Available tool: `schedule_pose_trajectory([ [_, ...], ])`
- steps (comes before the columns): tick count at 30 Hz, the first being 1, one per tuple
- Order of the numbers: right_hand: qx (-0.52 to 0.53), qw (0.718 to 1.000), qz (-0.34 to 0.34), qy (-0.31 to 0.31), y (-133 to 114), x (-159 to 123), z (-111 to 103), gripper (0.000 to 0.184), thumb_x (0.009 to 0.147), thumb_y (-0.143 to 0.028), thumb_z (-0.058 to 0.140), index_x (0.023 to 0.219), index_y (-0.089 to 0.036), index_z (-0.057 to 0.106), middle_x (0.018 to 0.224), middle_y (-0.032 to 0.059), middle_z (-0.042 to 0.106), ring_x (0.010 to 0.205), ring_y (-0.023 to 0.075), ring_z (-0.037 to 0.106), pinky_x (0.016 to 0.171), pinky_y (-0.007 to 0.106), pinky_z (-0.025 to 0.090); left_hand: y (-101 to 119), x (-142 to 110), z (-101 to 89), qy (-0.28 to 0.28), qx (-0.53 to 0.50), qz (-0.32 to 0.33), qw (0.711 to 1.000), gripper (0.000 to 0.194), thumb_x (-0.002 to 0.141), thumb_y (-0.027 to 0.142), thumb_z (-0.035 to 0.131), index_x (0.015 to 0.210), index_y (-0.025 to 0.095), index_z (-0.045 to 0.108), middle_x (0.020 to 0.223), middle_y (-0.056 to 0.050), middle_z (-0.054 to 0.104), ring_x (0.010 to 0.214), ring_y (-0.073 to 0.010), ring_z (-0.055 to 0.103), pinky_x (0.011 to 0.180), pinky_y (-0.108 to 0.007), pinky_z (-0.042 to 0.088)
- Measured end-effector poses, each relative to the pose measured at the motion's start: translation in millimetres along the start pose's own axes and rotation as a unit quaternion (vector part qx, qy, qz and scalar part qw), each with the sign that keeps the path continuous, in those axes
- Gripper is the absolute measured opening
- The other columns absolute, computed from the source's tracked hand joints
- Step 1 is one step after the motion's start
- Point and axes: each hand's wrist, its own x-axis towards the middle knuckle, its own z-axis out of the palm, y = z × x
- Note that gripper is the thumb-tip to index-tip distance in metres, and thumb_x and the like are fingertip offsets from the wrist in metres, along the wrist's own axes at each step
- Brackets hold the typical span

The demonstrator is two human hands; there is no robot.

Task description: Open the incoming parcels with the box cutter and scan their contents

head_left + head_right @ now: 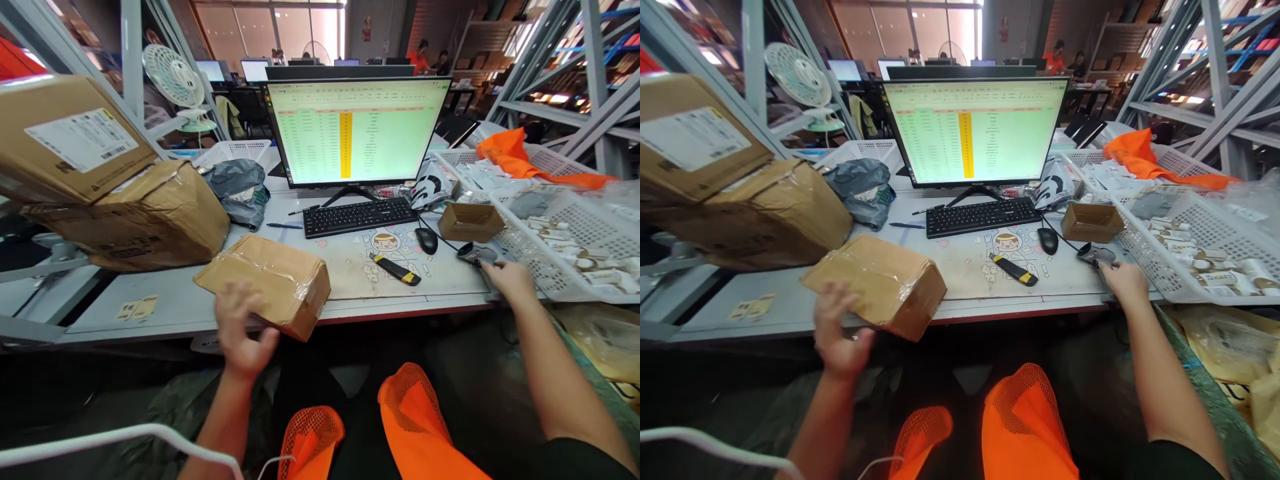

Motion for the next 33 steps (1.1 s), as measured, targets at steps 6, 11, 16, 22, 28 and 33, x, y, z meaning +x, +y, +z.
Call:
schedule_pose_trajectory([
  [6, 0.002, 0.973, -0.206, -0.106, -142, -15, 47, 0.031, 0.101, -0.029, 0.056, 0.117, -0.011, 0.074, 0.122, 0.0163, 0.072, 0.116, 0.0261, 0.065, 0.106, 0.038, 0.049, 48, -4, 15.6, 0.01, 0.097, 0.016, 0.995, 0.043, 0.088, 0.023, 0.079, 0.129, 0.021, 0.069, 0.13, -0.016, 0.073, 0.139, -0.0389, 0.059, 0.126, -0.068, 0.03],
  [11, 0.009, 0.956, -0.268, -0.116, -222, -2, 90, 0.043, 0.103, -0.042, 0.068, 0.136, -0.017, 0.062, 0.138, 0.0116, 0.062, 0.118, 0.0263, 0.065, 0.101, 0.05, 0.057, 11, -14, -19.9, 0.016, 0.092, 0.034, 0.995, 0.046, 0.09, 0.017, 0.072, 0.136, 0.017, 0.07, 0.131, -0.02, 0.073, 0.137, -0.0388, 0.062, 0.116, -0.059, 0.048],
  [16, 0.004, 0.946, -0.302, -0.118, -247, 5, 97, 0.042, 0.103, -0.04, 0.068, 0.138, -0.017, 0.061, 0.138, 0.0122, 0.062, 0.117, 0.0257, 0.065, 0.099, 0.049, 0.059, 1, -24, -44.9, 0.012, 0.094, 0.05, 0.994, 0.046, 0.091, 0.018, 0.066, 0.137, 0.016, 0.069, 0.131, -0.02, 0.073, 0.133, -0.0366, 0.065, 0.113, -0.054, 0.052],
  [22, -0.022, 0.941, -0.31, -0.13, -246, 0, 89, 0.044, 0.103, -0.044, 0.067, 0.138, -0.018, 0.06, 0.14, 0.012, 0.06, 0.12, 0.0269, 0.063, 0.103, 0.051, 0.056, 1, -18, -41.8, 0.016, 0.092, 0.045, 0.995, 0.043, 0.09, 0.022, 0.067, 0.133, 0.018, 0.07, 0.129, -0.017, 0.075, 0.129, -0.0359, 0.068, 0.11, -0.053, 0.056],
  [28, -0.104, 0.915, -0.34, -0.19, -172, -65, 86, 0.058, 0.099, -0.055, 0.06, 0.135, -0.01, 0.063, 0.125, 0.0228, 0.066, 0.114, 0.0386, 0.062, 0.098, 0.051, 0.051, 6, -16, -33.5, 0.033, 0.115, 0.046, 0.992, 0.038, 0.091, 0.024, 0.064, 0.129, 0.019, 0.07, 0.125, -0.015, 0.076, 0.126, -0.034, 0.07, 0.108, -0.051, 0.058],
  [33, -0.036, 0.906, -0.401, -0.129, -132, -114, 78, 0.044, 0.103, -0.038, 0.049, 0.127, -0.006, 0.066, 0.114, 0.0229, 0.066, 0.105, 0.0366, 0.065, 0.093, 0.051, 0.055, 24, -8, -7.7, 0.04, 0.147, 0.05, 0.987, 0.037, 0.09, 0.021, 0.067, 0.126, 0.017, 0.07, 0.123, -0.015, 0.077, 0.125, -0.0325, 0.071, 0.106, -0.047, 0.058],
])
